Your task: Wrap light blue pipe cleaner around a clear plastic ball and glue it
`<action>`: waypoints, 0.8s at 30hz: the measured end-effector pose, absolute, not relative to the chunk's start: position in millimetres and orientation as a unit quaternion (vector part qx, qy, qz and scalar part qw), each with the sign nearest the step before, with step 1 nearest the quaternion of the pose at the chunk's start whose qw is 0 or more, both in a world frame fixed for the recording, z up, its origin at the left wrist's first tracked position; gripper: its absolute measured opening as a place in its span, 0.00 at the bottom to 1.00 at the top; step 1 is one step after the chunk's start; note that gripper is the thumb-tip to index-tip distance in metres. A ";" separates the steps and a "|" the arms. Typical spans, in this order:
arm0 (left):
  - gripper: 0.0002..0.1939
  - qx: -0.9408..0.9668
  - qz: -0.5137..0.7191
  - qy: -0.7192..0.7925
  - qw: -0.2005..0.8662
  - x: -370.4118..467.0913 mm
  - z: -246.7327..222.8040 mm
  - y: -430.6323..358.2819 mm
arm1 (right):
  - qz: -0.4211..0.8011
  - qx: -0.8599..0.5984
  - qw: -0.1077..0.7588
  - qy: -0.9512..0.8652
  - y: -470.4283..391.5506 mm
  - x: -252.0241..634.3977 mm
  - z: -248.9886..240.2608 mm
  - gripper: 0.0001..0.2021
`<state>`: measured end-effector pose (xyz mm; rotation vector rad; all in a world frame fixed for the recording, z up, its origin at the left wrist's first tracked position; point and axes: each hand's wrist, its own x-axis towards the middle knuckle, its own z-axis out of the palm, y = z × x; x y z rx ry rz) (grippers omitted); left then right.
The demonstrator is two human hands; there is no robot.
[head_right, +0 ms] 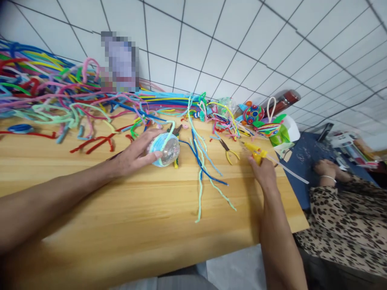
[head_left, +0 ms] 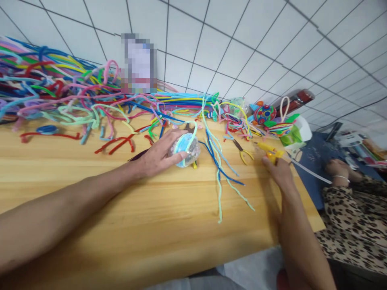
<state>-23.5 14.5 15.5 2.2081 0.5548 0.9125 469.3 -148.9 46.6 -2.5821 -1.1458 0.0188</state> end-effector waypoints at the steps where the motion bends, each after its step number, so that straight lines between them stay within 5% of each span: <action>1: 0.33 0.848 0.349 0.210 0.340 -23.3 16.0 14.2 | -0.010 -0.907 0.147 -0.396 -156.4 466.8 52.8 0.22; 4: 0.33 0.847 0.349 0.206 0.344 -22.7 15.7 13.3 | -0.080 -0.868 0.112 -0.478 -176.3 440.0 75.1 0.22; 9: 0.34 0.844 0.349 0.216 0.345 -23.1 16.0 12.4 | -0.091 -0.638 0.267 -0.717 -162.1 322.8 114.1 0.08; 14: 0.33 0.847 0.349 0.200 0.348 -22.5 20.8 11.3 | -0.074 -0.429 0.298 -0.849 -101.4 230.5 119.3 0.19; 24: 0.30 0.844 0.367 0.177 0.349 -18.3 17.7 12.8 | 0.017 -0.456 0.301 -0.837 -43.4 219.6 99.5 0.06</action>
